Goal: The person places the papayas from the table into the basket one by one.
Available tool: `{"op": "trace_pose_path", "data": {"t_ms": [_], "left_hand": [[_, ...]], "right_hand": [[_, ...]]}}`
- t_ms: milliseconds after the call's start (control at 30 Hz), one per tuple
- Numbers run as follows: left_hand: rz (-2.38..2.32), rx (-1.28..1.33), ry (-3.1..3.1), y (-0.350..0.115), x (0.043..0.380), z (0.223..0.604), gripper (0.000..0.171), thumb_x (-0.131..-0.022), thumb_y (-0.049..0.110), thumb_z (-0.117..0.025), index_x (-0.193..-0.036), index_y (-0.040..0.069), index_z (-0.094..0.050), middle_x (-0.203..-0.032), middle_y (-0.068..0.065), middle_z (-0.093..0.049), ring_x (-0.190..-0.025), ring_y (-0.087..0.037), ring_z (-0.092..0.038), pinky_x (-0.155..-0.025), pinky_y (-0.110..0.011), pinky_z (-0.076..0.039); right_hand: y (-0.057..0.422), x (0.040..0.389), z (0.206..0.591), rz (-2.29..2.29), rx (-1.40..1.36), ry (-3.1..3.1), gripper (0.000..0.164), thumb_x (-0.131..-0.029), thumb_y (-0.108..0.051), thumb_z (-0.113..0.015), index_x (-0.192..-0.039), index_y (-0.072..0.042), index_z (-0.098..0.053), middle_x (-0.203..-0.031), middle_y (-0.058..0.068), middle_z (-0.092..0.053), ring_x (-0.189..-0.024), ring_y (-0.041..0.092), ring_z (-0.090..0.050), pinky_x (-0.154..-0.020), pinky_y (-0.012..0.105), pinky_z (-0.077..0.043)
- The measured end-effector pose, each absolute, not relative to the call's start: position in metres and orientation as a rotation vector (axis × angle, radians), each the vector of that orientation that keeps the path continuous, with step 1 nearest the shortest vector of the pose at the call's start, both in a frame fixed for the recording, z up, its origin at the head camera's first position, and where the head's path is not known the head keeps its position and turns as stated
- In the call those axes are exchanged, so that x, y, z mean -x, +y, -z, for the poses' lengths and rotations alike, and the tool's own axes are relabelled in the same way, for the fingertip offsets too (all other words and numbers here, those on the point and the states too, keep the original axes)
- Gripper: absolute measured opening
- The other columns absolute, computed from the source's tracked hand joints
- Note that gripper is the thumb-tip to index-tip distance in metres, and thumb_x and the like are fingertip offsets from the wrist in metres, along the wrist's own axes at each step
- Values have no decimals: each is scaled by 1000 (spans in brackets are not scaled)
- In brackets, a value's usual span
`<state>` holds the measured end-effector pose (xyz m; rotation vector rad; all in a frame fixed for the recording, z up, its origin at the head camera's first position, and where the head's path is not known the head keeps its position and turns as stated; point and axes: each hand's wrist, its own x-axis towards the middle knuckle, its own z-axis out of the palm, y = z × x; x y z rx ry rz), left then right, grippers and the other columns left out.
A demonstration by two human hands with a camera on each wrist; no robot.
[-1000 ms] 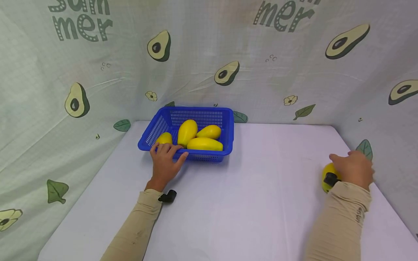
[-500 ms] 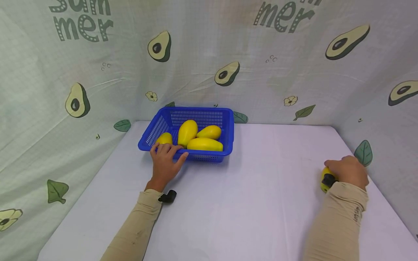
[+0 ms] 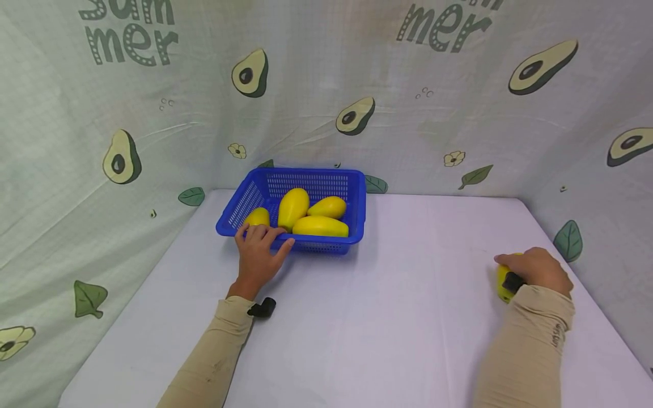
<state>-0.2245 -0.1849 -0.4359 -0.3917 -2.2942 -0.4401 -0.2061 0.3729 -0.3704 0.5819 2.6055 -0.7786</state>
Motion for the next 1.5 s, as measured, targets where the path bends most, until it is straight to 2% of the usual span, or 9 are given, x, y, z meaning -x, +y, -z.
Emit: {"op": "trace_pose_path", "data": {"t_ms": [233,367,567,800,933,1033,1100,1367,1500], "left_hand": [[432,389,-2299,-185,225,438,41,-94,50,-63,-108,13,-72,-97,-7,-61,-104,-30,-55,-108,-58,-22],[436,390,-2296,-185,225,438,40,-94,49,-63,-108,13,-72,-97,-7,-60,-105,-30,-54,-108,-58,-22],[430,389,-2295,-185,225,437,40,-94,50,-63,-109,13,-72,-97,-7,-61,-105,-30,-54,-109,-58,-22],[434,380,-2317,-185,224,437,41,-94,50,-63,-109,13,-72,-98,-8,-61,-106,-30,-54,-109,-59,-21],[436,381,-2317,-185,224,437,42,-95,50,-62,-109,12,-72,-98,-8,-61,-106,-31,-54,-109,-59,-20],[439,388,-2302,-185,226,437,42,-94,50,-63,-109,12,-72,-97,-8,-61,-105,-31,-54,-109,-59,-21],[442,386,-2296,-186,226,437,42,-94,50,-63,-109,12,-72,-97,-8,-61,-105,-31,-55,-109,-59,-21],[434,373,-2307,-187,224,438,42,-94,50,-62,-109,12,-73,-96,-8,-61,-104,-31,-55,-109,-59,-21],[437,386,-2299,-187,224,437,42,-94,51,-62,-108,12,-72,-96,-8,-61,-104,-30,-55,-110,-58,-21]], "right_hand": [[368,205,374,815,-611,2679,94,-96,-60,-49,-138,21,-26,-124,42,-38,-101,50,-44,-78,57,-45],[363,209,376,861,-680,2762,97,-96,-60,-48,-143,20,-22,-126,42,-36,-103,52,-42,-79,60,-45],[357,215,376,974,-744,2831,99,-95,-62,-49,-145,20,-24,-131,42,-38,-104,52,-45,-80,58,-48],[339,224,377,1216,-707,2814,105,-93,-65,-49,-151,15,-14,-141,41,-32,-109,51,-47,-78,49,-49],[325,231,376,1343,-639,2792,107,-92,-70,-45,-154,10,-9,-148,40,-27,-116,50,-46,-87,54,-49],[315,236,377,1397,-616,2787,107,-92,-71,-43,-156,7,-7,-150,39,-24,-119,50,-44,-98,60,-44],[310,240,377,1424,-606,2778,106,-93,-71,-42,-156,6,-6,-151,38,-24,-120,49,-44,-100,61,-42],[296,248,383,1560,-607,2734,103,-93,-71,-41,-157,3,-10,-152,33,-29,-121,43,-45,-101,56,-43],[291,250,384,1599,-597,2746,101,-93,-70,-43,-158,2,-14,-150,31,-33,-117,39,-48,-88,40,-52]]}}
